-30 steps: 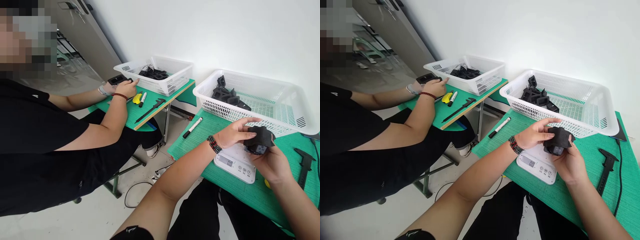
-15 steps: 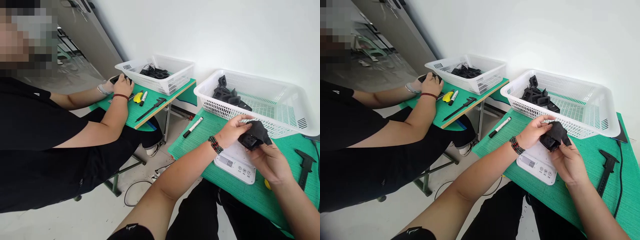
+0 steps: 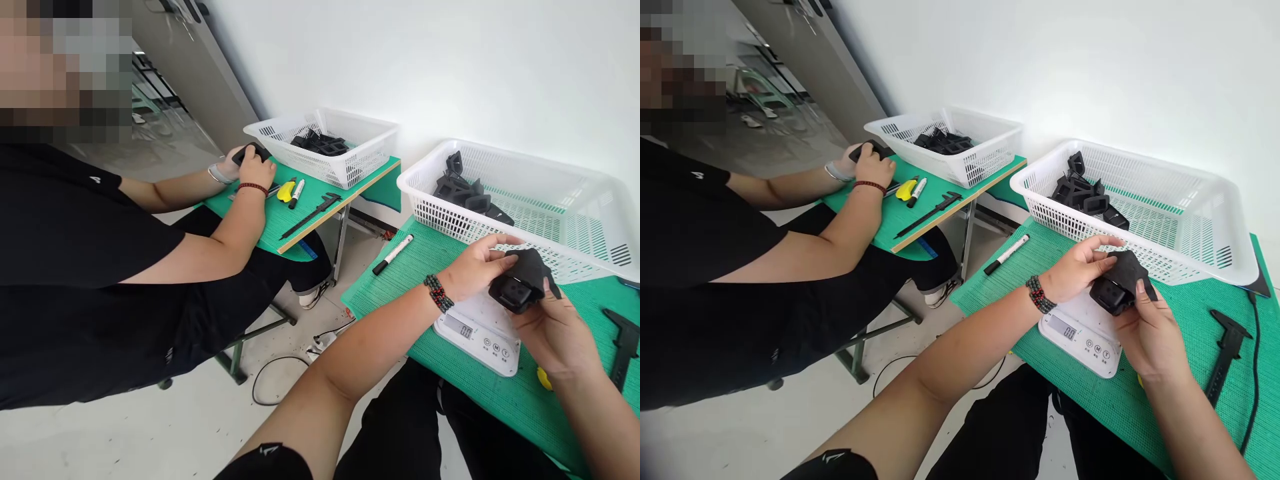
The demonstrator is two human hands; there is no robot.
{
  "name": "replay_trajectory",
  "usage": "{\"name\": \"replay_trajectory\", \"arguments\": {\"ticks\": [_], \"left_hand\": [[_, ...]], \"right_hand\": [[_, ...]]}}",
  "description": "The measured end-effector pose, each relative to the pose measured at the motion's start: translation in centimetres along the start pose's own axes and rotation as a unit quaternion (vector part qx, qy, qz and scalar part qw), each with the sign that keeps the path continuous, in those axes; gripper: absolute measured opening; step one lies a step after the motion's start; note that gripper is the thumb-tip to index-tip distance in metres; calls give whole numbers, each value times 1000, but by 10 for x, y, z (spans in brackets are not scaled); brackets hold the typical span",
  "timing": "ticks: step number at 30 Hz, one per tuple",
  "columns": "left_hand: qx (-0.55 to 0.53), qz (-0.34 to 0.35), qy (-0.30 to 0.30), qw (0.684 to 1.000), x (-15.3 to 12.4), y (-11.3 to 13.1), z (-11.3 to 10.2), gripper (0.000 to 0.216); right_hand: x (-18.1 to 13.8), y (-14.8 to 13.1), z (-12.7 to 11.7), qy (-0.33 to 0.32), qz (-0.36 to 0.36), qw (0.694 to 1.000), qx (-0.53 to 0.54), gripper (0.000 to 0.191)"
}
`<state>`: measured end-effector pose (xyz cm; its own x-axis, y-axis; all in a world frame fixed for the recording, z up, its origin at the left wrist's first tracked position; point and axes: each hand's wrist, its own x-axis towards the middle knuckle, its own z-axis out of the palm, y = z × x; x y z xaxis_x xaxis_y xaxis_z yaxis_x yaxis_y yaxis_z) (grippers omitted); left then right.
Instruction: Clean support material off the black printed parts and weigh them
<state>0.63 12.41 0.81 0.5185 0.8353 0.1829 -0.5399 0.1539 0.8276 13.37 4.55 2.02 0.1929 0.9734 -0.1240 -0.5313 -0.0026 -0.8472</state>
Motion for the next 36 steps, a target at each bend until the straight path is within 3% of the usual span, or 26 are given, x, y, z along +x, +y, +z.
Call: {"name": "replay_trajectory", "arguments": {"ticks": [6, 16, 23, 28, 31, 36], "left_hand": [[9, -21, 33, 999, 4, -8, -2, 39], [-11, -48, -27, 998, -2, 9, -1, 31], [26, 7, -8, 1000, -4, 10, 10, 25], [46, 34, 30, 998, -6, 10, 13, 27], [48, 53, 18, 997, -7, 9, 13, 27], [34, 53, -14, 998, -7, 8, 14, 26]], "right_hand": [[5, 3, -4, 13, 3, 1000, -15, 17], [-1, -2, -5, -8, 0, 999, -33, 21], [-2, -1, -1, -15, -7, 1000, -18, 25], [-1, -3, -1, -13, 44, 999, -11, 19], [-1, -4, -2, -23, 59, 998, -14, 13], [-3, -6, -1, -5, 17, 1000, -15, 13]]}}
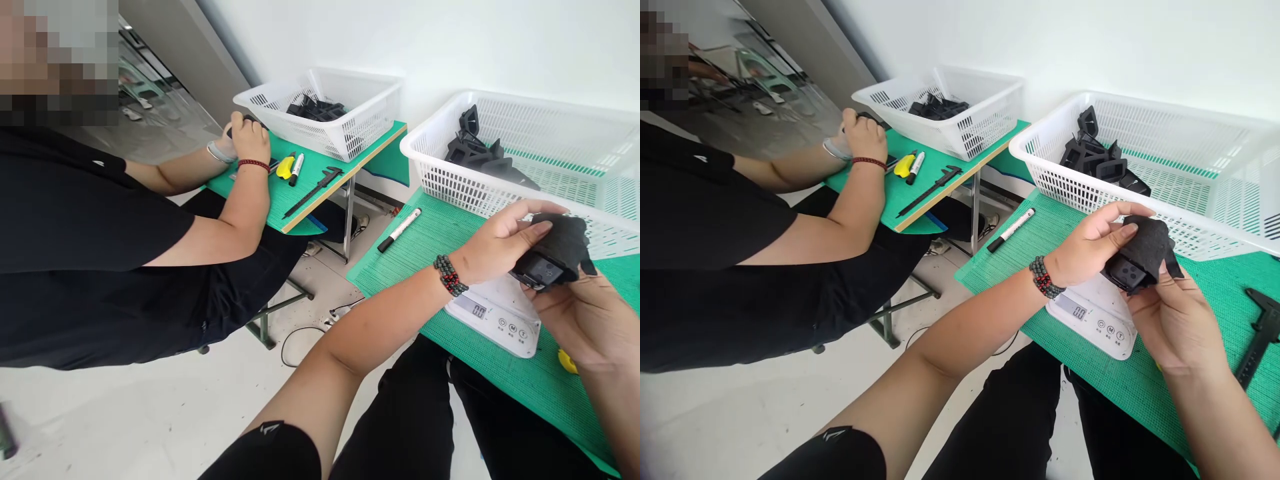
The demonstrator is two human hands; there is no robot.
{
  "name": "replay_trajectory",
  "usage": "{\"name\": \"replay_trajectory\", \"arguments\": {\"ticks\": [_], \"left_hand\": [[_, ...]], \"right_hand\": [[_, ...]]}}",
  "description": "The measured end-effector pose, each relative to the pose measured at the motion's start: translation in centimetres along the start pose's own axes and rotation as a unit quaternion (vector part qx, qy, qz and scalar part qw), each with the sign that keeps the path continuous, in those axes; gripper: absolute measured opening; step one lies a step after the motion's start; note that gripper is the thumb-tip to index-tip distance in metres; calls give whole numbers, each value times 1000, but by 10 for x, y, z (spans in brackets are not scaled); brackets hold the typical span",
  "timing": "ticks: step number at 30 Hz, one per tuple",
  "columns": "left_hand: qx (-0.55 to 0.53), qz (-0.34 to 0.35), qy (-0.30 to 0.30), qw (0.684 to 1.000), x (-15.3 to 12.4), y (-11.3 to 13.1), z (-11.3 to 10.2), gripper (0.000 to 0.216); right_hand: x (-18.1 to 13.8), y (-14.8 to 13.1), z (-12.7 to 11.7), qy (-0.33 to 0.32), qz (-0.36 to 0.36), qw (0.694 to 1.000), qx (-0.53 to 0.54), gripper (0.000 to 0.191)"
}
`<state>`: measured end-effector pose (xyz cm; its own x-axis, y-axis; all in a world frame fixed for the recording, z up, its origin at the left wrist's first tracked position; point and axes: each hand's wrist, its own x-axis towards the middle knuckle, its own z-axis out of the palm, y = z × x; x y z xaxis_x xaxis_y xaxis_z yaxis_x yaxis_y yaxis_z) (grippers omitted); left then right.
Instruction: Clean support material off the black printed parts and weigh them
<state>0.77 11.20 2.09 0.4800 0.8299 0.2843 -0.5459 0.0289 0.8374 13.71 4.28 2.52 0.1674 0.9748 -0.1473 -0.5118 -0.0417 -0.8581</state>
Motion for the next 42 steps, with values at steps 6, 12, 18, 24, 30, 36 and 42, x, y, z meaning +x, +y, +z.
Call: {"name": "replay_trajectory", "arguments": {"ticks": [6, 12, 18, 24, 30, 36, 42], "left_hand": [[86, -55, 5, 995, -10, 30, 11, 19], [175, -141, -56, 973, -59, 58, 43, 43], [112, -120, 68, 984, -130, 45, 83, 54], [-14, -148, 133, 980, -209, 20, 117, 64], [-87, -185, 141, 969, -246, 30, 134, 59], [-72, -169, 155, 971, -214, 50, 117, 62], [-23, -133, 117, 984, -153, 32, 103, 67]], "right_hand": [[-11, -16, 0, -17, -27, 999, -34, 17], [-53, -24, 9, -6, -28, 999, -40, 16], [-119, -16, 4, 29, 18, 997, -67, 50], [-195, 10, -12, 86, 71, 991, -74, 62], [-247, 9, -2, 74, 85, 994, -5, 62], [-216, -8, 1, 43, 11, 999, 1, 65], [-145, 5, -8, 51, -42, 998, 20, 64]]}}
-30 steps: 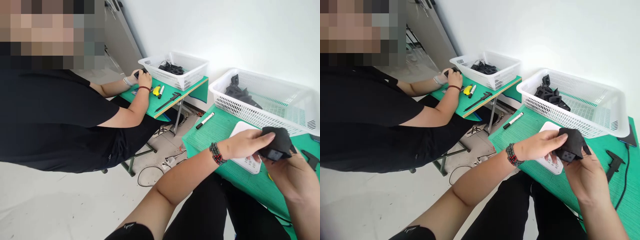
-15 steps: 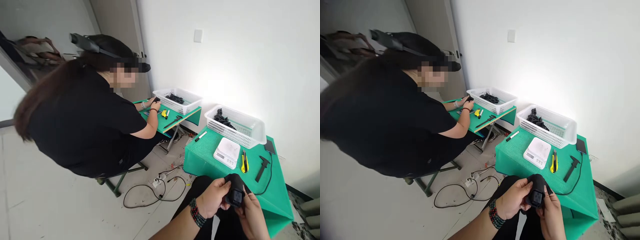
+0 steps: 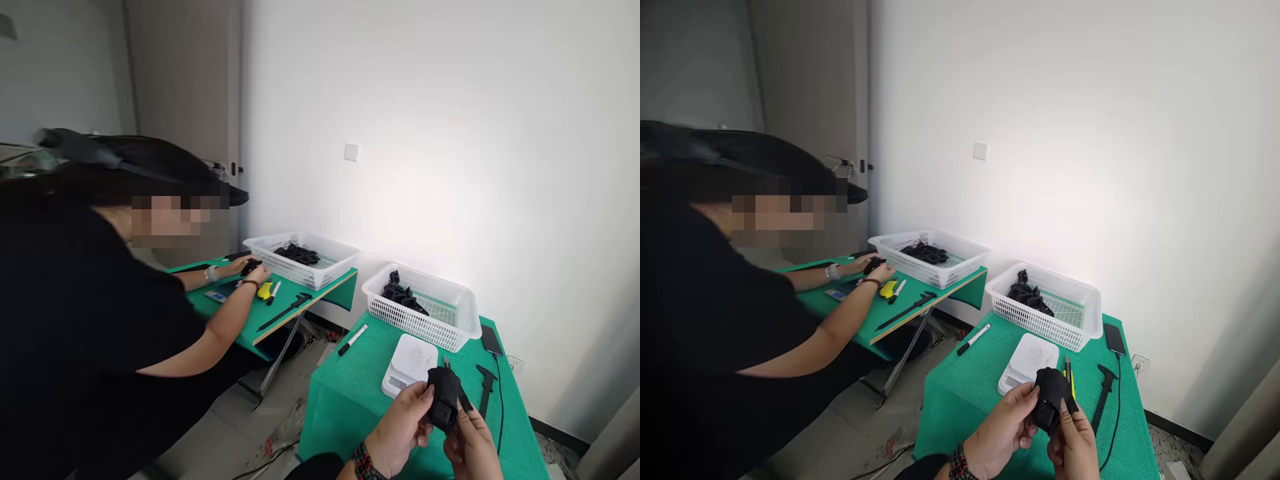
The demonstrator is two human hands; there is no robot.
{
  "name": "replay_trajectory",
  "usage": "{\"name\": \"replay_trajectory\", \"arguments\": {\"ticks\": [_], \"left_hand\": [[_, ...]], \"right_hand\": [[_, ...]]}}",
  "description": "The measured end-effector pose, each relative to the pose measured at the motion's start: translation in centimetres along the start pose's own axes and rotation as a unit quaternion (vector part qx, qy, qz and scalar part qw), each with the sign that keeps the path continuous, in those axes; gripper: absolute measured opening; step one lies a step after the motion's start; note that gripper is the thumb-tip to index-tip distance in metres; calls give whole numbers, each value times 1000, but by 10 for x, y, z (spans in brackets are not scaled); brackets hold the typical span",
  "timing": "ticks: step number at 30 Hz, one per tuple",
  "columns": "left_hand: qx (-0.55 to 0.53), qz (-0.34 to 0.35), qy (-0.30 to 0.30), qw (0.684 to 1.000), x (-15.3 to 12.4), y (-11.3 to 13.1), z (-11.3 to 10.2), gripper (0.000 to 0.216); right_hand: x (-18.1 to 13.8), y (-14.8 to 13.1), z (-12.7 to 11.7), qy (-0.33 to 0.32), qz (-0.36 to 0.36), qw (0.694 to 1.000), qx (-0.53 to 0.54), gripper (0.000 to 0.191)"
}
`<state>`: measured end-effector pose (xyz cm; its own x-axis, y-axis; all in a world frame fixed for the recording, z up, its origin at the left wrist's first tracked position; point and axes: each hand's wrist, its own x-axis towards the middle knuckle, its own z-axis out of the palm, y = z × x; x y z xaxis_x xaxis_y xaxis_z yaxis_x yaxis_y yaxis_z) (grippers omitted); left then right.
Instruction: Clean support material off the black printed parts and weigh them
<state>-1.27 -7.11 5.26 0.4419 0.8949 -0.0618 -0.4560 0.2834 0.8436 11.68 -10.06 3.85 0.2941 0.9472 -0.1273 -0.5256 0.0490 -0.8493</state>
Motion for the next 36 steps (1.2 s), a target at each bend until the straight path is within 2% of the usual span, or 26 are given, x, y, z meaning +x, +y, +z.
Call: {"name": "replay_trajectory", "arguments": {"ticks": [4, 6, 11, 15, 21, 25, 29, 36], "left_hand": [[0, 36, 23, 999, 39, 3, 4, 66], [-15, 59, 56, 997, 55, 2, 2, 67], [-40, 69, 105, 991, 75, -16, -16, 60], [-20, 80, 131, 988, 68, -27, -26, 53], [8, 74, 114, 991, 59, -18, -33, 47], [-20, 76, 118, 990, 57, -15, -44, 45], [-35, 86, 116, 989, 49, -15, -56, 44], [-30, 75, 115, 990, 31, -13, -83, 51]], "right_hand": [[21, 3, 17, 55, -8, 997, 46, 63], [29, 3, 29, 32, -26, 998, 53, 53], [50, 22, 41, 27, -22, 998, 55, 53], [58, 41, 32, 18, -5, 999, 48, 51], [55, 49, 24, -15, 15, 998, 57, 41], [51, 50, 33, -34, 24, 997, 66, 37], [46, 55, 44, -19, 12, 998, 57, 34], [45, 61, 62, 1, 1, 999, 47, 48]]}}
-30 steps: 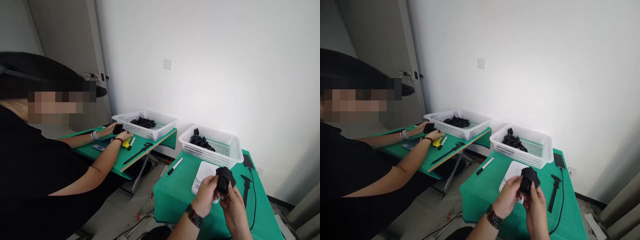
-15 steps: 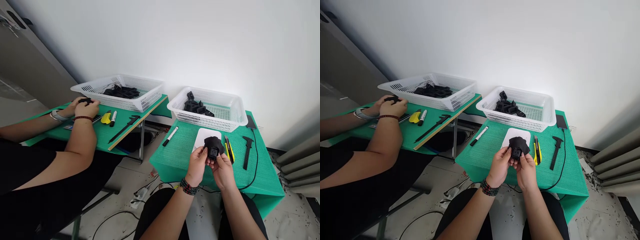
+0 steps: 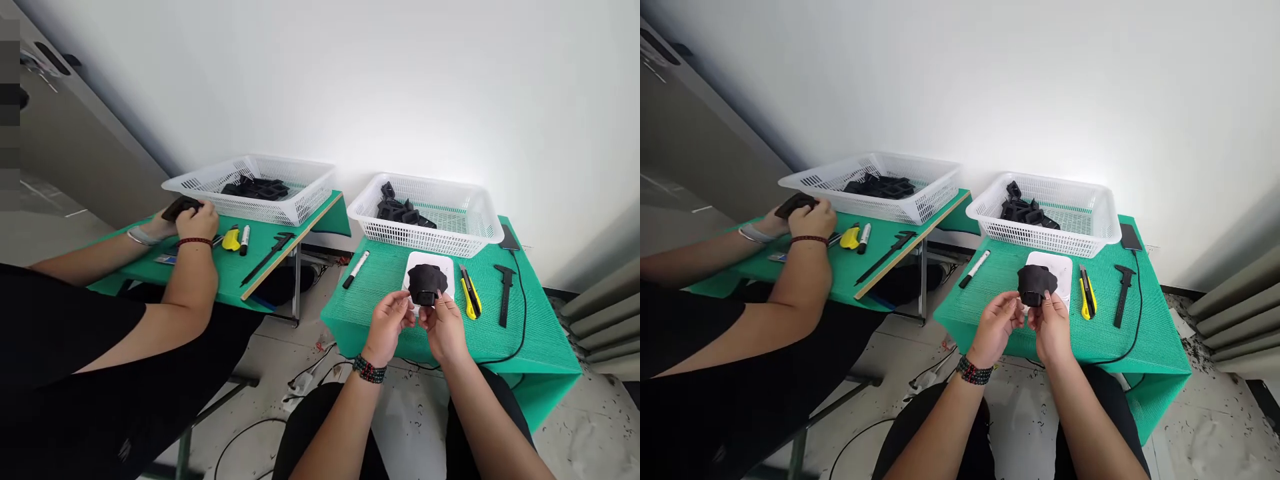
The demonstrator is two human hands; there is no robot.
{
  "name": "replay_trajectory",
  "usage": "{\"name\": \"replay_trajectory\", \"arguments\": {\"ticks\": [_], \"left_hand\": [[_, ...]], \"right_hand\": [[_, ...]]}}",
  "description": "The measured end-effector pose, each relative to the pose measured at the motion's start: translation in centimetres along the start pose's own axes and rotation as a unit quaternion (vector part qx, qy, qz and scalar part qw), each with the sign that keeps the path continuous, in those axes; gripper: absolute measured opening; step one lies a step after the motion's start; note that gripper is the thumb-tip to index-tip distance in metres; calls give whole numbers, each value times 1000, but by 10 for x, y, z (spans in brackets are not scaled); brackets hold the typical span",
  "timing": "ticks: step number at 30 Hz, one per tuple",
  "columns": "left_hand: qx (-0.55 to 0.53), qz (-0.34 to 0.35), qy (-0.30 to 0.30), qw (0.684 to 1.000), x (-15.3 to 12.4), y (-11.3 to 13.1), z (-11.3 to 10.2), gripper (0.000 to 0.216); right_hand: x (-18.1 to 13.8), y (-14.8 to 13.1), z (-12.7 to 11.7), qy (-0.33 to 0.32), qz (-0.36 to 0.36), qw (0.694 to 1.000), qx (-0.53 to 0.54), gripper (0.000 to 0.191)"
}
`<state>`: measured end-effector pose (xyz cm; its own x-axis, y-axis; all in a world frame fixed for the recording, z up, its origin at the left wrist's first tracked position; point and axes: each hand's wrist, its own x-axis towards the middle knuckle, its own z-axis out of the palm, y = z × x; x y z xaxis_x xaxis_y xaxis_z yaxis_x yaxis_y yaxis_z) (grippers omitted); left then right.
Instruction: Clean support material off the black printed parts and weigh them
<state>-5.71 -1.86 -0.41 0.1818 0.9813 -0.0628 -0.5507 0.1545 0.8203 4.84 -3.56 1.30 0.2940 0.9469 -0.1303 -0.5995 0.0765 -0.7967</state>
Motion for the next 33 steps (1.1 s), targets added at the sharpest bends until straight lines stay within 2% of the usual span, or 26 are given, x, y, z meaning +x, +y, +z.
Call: {"name": "replay_trajectory", "arguments": {"ticks": [4, 6, 8, 10, 14, 17, 20, 23, 28, 33], "left_hand": [[23, 75, 45, 996, 0, 5, -6, 48], [52, 113, 60, 990, -1, 7, -5, 49], [73, 127, 48, 988, -1, 9, -4, 53], [71, 121, 14, 990, 0, 10, -3, 60], [21, 105, -36, 994, 9, 12, -7, 75], [-21, 89, -5, 996, 18, 18, -10, 73], [-76, 80, 47, 993, 24, 26, -8, 64], [-92, 88, 82, 989, 26, 27, -1, 54], [-57, 77, 119, 988, 28, 15, 8, 36], [-49, 103, 158, 981, 30, 7, 5, 28]], "right_hand": [[4, -2, 8, 9, -17, 998, -61, 53], [7, -6, 10, 11, -65, 987, -148, 53], [9, -11, 11, 11, -145, 954, -264, 52], [11, -16, 13, 3, -213, 905, -367, 47], [17, -19, 24, -64, -236, 829, -504, 33], [19, -16, 33, -90, -248, 791, -553, 30], [16, -11, 33, -143, -270, 773, -557, 24], [13, -6, 21, -183, -275, 789, -518, 19], [16, -5, -1, -153, -200, 854, -456, 26], [20, -6, 0, -152, -166, 885, -407, 33]]}}
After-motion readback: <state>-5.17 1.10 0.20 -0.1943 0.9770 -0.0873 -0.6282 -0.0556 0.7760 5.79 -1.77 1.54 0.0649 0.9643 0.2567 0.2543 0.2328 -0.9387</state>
